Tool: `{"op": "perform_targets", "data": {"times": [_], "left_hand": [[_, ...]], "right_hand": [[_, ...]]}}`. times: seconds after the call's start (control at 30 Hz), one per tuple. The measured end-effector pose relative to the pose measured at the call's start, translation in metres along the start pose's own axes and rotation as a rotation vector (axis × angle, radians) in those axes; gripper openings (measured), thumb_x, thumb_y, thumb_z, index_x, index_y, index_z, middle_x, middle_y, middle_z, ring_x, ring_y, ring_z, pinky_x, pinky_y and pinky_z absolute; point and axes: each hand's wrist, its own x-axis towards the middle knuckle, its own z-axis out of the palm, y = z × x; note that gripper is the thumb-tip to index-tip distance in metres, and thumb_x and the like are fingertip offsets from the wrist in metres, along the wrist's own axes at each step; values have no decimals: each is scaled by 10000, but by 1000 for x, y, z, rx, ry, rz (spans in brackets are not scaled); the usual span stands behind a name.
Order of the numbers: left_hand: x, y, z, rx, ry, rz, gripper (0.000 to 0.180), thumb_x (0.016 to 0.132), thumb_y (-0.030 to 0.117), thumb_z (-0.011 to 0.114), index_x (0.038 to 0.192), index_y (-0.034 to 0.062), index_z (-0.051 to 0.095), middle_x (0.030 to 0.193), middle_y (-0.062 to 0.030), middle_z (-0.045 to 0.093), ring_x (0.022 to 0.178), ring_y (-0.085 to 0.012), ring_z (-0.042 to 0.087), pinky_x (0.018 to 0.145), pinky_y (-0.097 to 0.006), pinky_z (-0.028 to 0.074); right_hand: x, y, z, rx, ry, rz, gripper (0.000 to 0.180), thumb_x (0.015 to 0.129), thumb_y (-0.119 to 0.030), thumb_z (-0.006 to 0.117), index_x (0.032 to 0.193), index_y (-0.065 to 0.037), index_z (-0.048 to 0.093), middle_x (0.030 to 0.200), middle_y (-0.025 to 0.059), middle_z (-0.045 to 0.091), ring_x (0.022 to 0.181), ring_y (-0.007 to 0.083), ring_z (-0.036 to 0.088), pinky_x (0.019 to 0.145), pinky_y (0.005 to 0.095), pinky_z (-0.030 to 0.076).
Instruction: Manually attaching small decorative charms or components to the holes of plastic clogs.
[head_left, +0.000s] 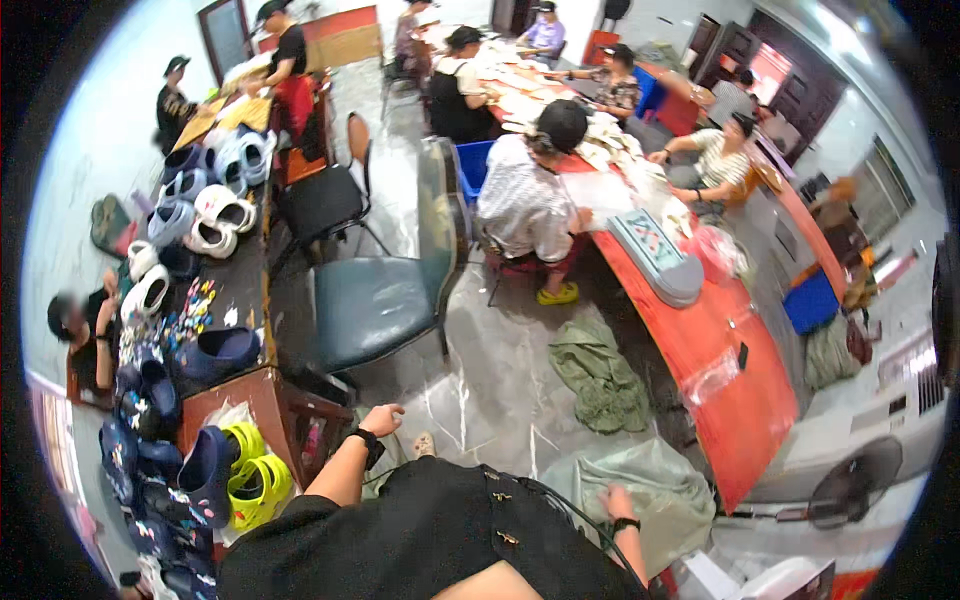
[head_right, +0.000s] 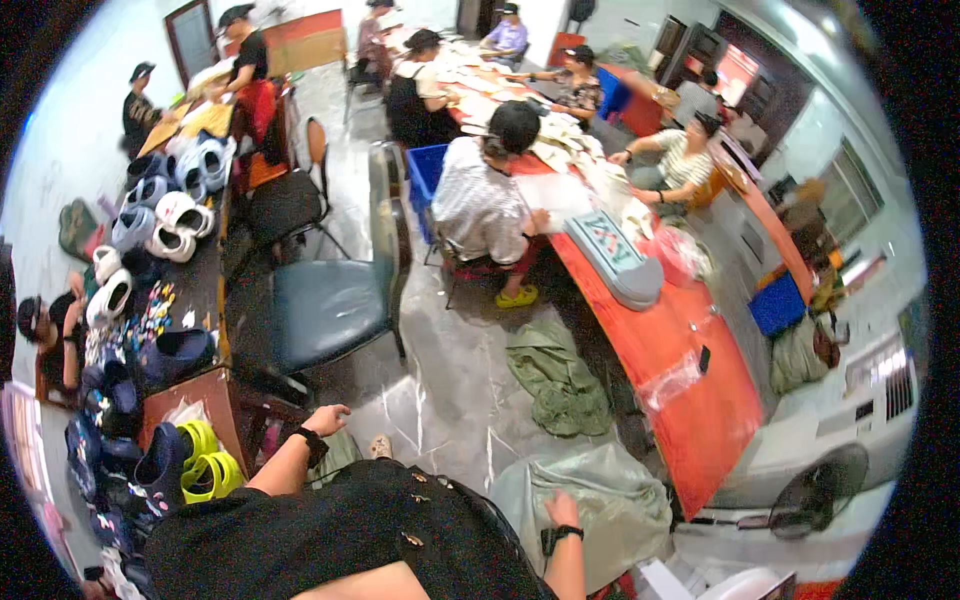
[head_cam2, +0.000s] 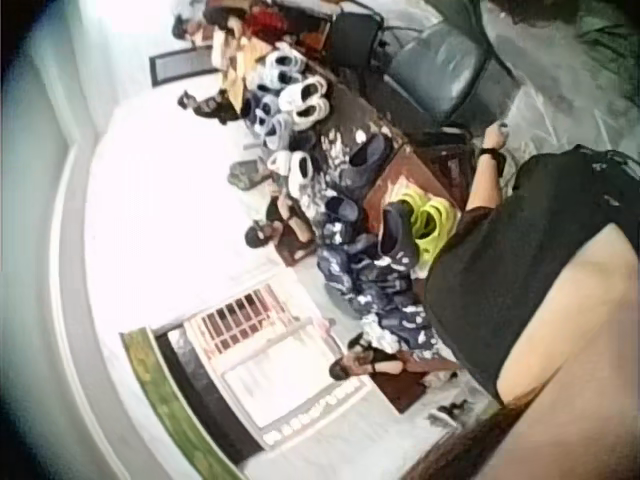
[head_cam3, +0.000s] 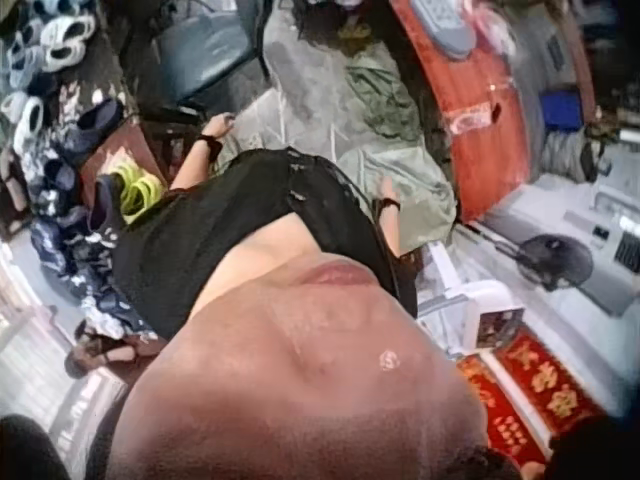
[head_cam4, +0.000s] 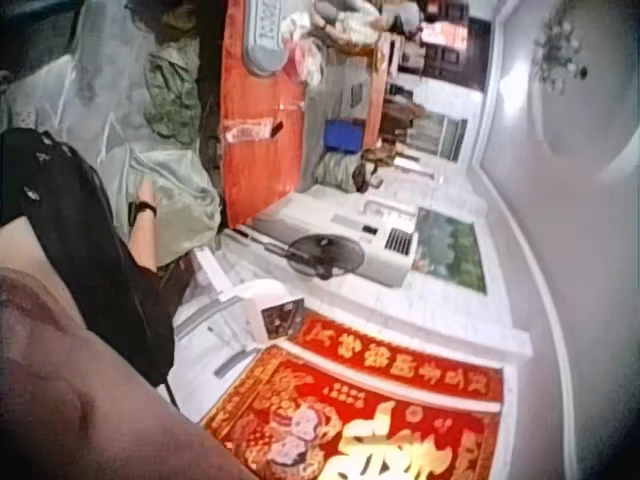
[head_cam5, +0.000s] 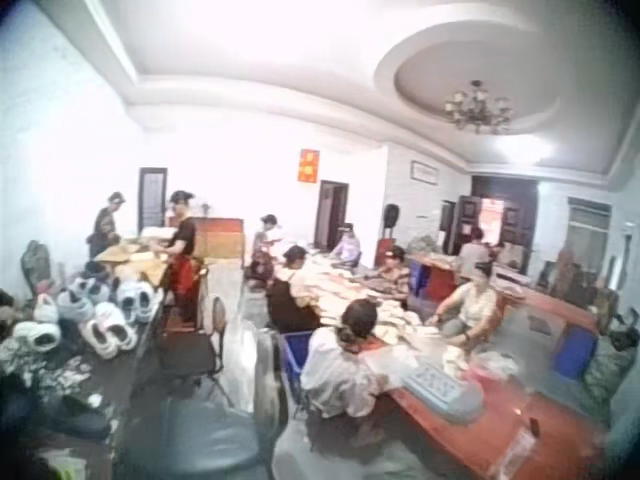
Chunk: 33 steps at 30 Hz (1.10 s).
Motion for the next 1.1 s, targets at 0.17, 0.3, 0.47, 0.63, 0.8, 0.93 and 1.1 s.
{"op": "perform_targets", "data": {"times": [0.17, 0.3, 0.47, 0.63, 0.8, 0.93, 1.1], "left_hand": [[-16, -63, -20, -62, 62, -136, 358, 809, 214, 622, 1137, 82, 673, 1059, -214, 684, 1014, -371, 647, 910, -444, 504], [-12, -79, -50, -246, 57, -337, 362, 824, 229, 634, 1158, 93, 665, 1067, -209, 682, 1035, -352, 646, 895, -420, 505], [-6, -98, -63, -424, 175, -396, 383, 818, 225, 662, 1176, 90, 658, 1069, -178, 692, 1019, -306, 663, 890, -392, 505], [20, -127, -57, -441, 301, -506, 388, 826, 212, 667, 1199, 105, 656, 1080, -179, 692, 1024, -312, 658, 888, -416, 511], [54, -97, -73, -498, 377, -568, 371, 842, 171, 646, 1205, 98, 647, 1109, -197, 679, 1048, -323, 650, 909, -412, 504], [82, -67, -96, -545, 367, -594, 380, 845, 180, 664, 1207, 67, 638, 1123, -164, 689, 1061, -284, 657, 909, -387, 506], [111, -67, -113, -599, 395, -534, 395, 846, 200, 662, 1216, 63, 638, 1132, -170, 685, 1060, -288, 659, 908, -389, 507]], "right_hand": [[100, -176, -67, 59, 20, -360, 460, 811, -212, 733, 1216, -26, 625, 1008, 209, 692, 917, 344, 673, 819, 412, 523], [154, -315, -102, 366, 29, -541, 523, 847, -144, 700, 1342, -71, 548, 1031, 179, 697, 926, 261, 679, 840, 359, 519], [206, -465, -159, 519, 19, -760, 546, 938, -159, 628, 1449, -111, 443, 1102, 107, 670, 953, 163, 626, 852, 309, 497], [262, -568, -197, 802, -226, -883, 575, 990, -240, 581, 1494, -78, 357, 1116, 64, 625, 947, 131, 591, 865, 267, 471], [328, -621, -194, 735, -359, -898, 660, 967, -325, 619, 1487, -33, 336, 951, 39, 589, 814, 98, 563, 742, 247, 471], [357, -647, -192, 658, -301, -845, 678, 910, -378, 683, 1412, -21, 401, 827, 12, 542, 740, 98, 525, 683, 261, 460], [374, -671, -191, 474, -136, -810, 747, 800, -513, 742, 1281, -18, 456, 769, 59, 559, 737, 203, 577, 698, 354, 479]]}}
